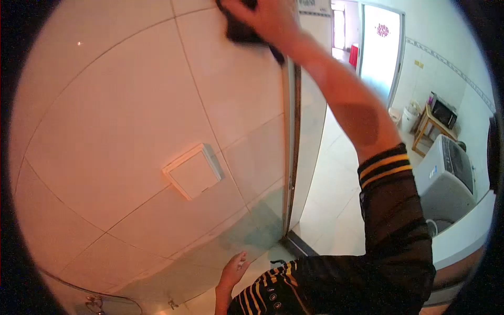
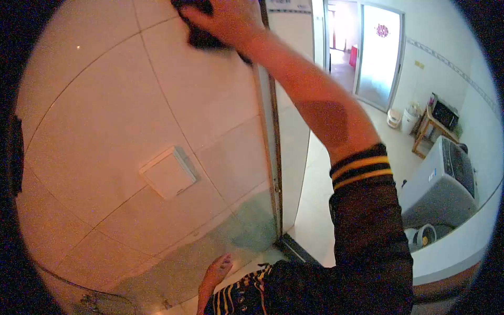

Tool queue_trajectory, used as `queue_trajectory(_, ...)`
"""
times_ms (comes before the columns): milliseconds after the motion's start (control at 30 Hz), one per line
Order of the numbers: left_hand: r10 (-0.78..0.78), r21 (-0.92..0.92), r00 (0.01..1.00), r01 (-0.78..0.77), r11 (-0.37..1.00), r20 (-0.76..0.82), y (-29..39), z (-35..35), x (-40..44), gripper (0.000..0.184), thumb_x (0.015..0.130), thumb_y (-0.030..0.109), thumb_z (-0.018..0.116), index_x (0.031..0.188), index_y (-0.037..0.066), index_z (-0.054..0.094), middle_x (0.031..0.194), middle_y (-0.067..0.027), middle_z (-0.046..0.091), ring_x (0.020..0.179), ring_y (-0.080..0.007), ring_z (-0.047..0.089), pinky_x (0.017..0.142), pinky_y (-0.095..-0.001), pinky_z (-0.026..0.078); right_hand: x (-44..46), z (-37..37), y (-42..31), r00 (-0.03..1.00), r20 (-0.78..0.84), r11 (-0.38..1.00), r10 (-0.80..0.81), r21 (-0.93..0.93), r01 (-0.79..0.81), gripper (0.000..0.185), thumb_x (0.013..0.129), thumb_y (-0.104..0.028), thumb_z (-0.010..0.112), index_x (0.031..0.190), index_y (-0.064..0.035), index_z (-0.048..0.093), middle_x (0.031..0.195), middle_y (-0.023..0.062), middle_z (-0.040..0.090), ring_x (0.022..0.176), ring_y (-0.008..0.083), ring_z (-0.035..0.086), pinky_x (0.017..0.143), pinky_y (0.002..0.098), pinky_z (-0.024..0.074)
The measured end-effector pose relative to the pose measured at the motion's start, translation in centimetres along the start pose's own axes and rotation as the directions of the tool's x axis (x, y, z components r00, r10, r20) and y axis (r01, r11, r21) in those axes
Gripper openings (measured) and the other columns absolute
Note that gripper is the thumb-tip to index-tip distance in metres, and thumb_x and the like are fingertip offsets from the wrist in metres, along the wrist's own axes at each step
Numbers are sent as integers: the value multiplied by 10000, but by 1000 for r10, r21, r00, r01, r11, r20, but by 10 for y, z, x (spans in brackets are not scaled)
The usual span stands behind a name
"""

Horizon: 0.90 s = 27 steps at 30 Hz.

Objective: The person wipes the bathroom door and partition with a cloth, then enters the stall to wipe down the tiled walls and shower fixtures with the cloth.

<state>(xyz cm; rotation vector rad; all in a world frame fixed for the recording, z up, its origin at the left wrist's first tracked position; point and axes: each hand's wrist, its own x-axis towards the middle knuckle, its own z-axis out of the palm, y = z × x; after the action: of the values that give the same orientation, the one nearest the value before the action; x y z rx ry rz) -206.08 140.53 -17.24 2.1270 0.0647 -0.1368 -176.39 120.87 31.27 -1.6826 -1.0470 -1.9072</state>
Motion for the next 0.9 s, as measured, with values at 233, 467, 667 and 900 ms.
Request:
queue_trajectory(233,-110,-50,994,109,993,-23,-40,-6,-44,451,831,247,573,1197,5,469,1133,-173,534,985,-231,562,797,-314,462,-164,-29,-35,832,474,954,-290,210,213,363,586,-387,713,589,-64,546,666,116,489,685,288,496,652,414,380)
queue_trajectory(467,-111,-65,994,110,992,-11,-37,-24,-41,438,830,258,564,1202,41,479,1141,-156,533,984,-221,563,804,-315,459,-53,-12,4,947,112,952,-300,-34,305,442,631,-400,708,710,-19,498,748,161,467,711,353,449,646,423,362)
queue_trajectory(667,-38,-41,998,36,998,-49,-6,-39,-31,412,836,237,556,1194,47,484,1149,-139,528,971,-224,565,800,-311,463,77,31,-4,952,-226,978,207,29,-205,713,811,-410,535,1237,124,332,1299,312,304,1233,423,259,1034,433,201)
queue_trajectory(900,-61,-18,998,61,998,-33,-77,-19,-53,421,831,248,561,1186,35,487,1115,-169,543,961,-234,571,801,-314,462,-93,16,-71,983,181,992,-43,125,20,618,616,-168,676,1143,42,431,1256,293,330,1139,475,340,991,496,262)
